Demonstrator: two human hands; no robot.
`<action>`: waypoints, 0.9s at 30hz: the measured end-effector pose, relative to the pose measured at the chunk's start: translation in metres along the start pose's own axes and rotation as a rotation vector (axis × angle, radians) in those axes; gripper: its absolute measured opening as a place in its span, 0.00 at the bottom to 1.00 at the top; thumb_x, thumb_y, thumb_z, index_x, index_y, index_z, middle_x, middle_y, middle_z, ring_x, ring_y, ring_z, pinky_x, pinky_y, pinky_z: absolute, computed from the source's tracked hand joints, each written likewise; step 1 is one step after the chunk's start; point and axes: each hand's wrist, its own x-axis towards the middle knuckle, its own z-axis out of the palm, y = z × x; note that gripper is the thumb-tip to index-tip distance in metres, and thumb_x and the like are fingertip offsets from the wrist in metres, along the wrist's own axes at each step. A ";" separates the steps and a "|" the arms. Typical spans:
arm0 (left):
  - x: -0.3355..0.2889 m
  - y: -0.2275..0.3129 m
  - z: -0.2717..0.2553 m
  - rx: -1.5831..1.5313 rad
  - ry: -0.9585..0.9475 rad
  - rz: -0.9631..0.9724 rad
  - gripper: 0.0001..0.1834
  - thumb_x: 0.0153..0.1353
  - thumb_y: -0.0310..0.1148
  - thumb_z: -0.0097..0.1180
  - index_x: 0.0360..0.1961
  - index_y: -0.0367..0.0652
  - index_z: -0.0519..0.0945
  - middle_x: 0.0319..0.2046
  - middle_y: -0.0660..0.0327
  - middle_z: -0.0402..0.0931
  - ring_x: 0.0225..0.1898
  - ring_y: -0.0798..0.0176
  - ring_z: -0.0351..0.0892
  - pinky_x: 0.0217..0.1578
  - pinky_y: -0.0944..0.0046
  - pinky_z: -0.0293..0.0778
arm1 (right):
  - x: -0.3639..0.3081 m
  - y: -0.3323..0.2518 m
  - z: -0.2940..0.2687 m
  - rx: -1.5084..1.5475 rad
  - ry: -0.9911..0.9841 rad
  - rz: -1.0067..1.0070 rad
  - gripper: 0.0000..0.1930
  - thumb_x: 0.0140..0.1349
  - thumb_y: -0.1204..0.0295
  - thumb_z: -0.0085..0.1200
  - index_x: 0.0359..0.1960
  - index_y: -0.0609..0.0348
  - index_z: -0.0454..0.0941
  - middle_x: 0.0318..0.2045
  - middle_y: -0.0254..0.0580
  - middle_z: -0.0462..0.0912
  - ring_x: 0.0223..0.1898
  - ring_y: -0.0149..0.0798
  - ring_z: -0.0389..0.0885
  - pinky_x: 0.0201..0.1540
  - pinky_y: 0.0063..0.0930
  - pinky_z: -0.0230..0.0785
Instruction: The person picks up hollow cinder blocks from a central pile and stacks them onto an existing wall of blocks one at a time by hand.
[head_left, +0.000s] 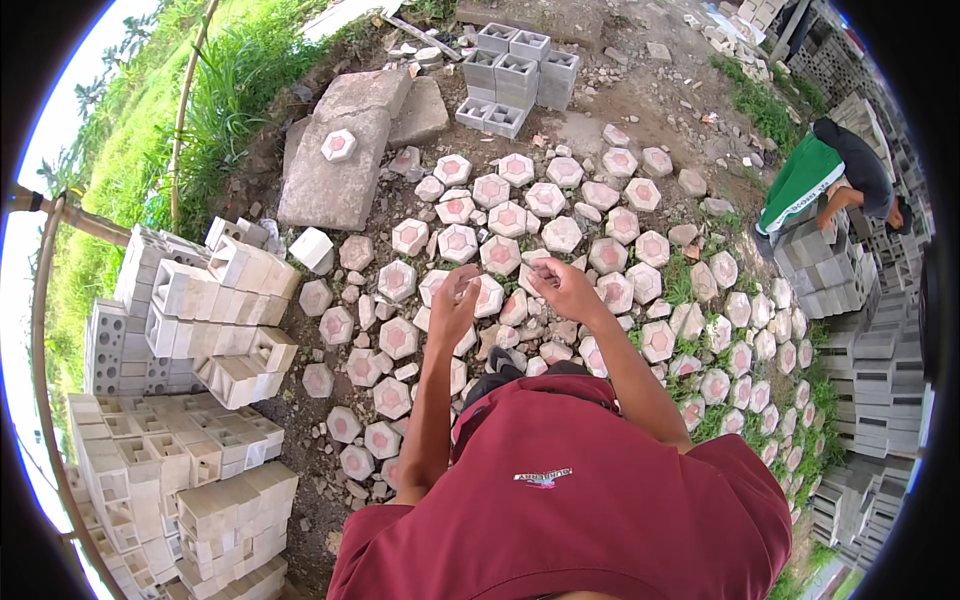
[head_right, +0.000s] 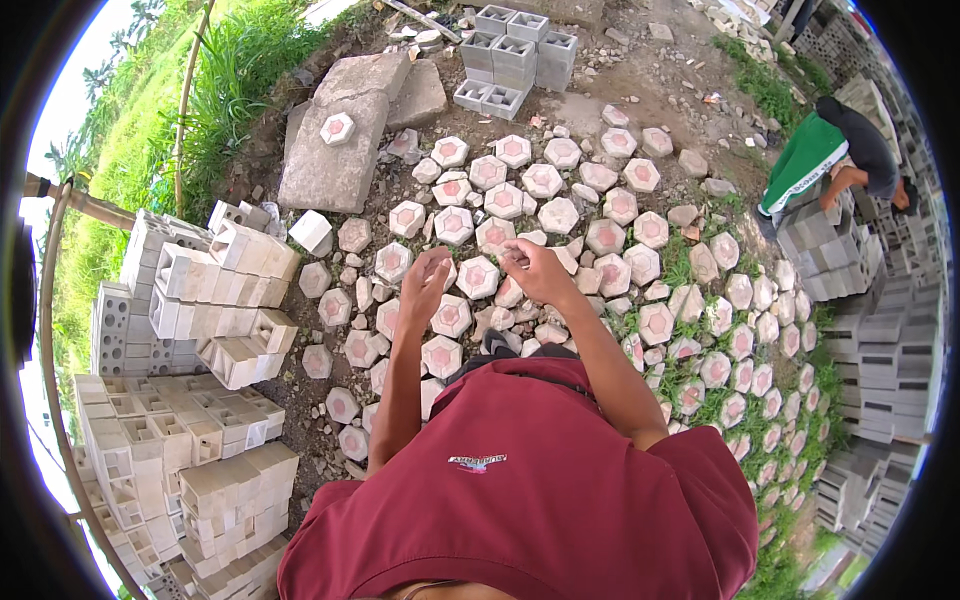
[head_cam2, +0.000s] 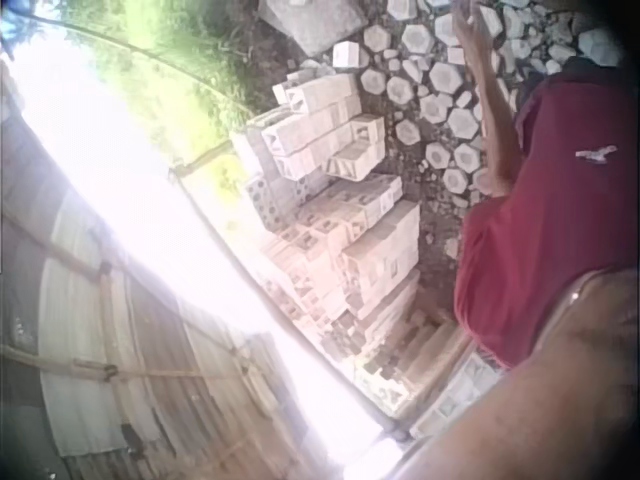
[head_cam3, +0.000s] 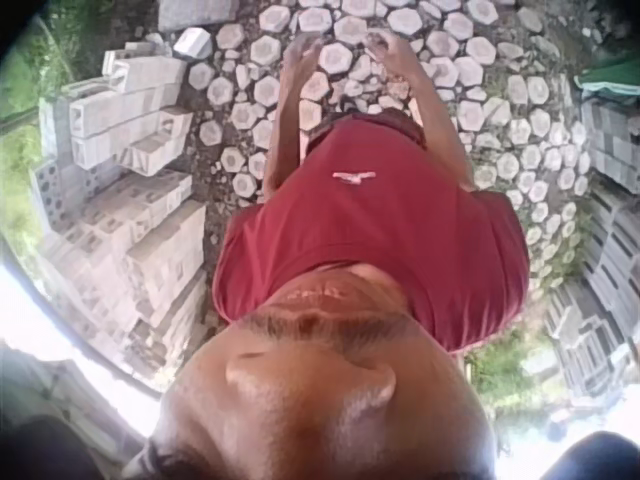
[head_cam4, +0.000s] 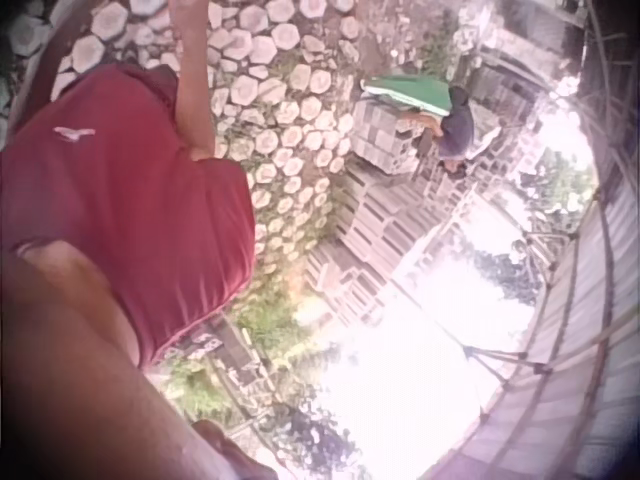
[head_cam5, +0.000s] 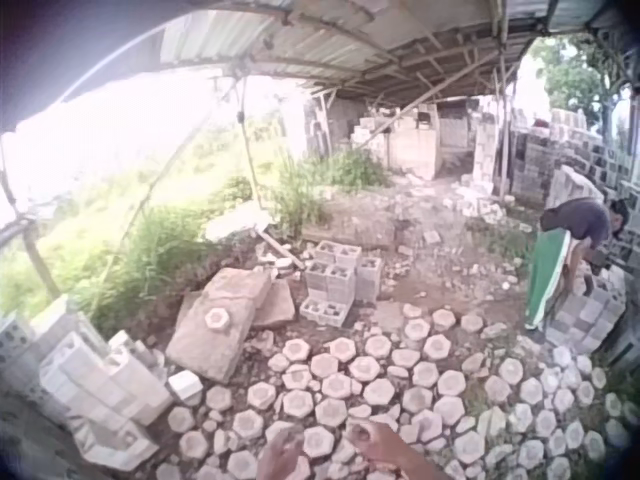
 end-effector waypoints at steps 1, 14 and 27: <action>0.018 0.006 -0.009 0.022 0.010 -0.022 0.17 0.67 0.34 0.53 0.52 0.36 0.75 0.48 0.55 0.78 0.52 0.63 0.77 0.52 0.65 0.71 | 0.017 -0.008 -0.001 0.003 -0.002 0.017 0.21 0.65 0.63 0.56 0.52 0.66 0.75 0.39 0.46 0.83 0.39 0.33 0.81 0.46 0.28 0.73; 0.205 -0.030 -0.040 -0.209 0.036 -0.105 0.20 0.67 0.34 0.53 0.55 0.32 0.73 0.49 0.53 0.78 0.50 0.63 0.78 0.51 0.65 0.72 | 0.217 -0.001 -0.017 0.225 0.050 0.091 0.19 0.64 0.65 0.56 0.52 0.67 0.75 0.38 0.44 0.83 0.37 0.29 0.80 0.43 0.24 0.72; 0.523 -0.010 -0.040 -0.035 -0.123 0.018 0.19 0.68 0.35 0.52 0.55 0.34 0.73 0.48 0.55 0.78 0.51 0.65 0.77 0.50 0.66 0.72 | 0.514 0.029 -0.089 0.144 0.135 -0.025 0.22 0.62 0.62 0.57 0.52 0.67 0.74 0.37 0.49 0.84 0.39 0.39 0.83 0.44 0.31 0.74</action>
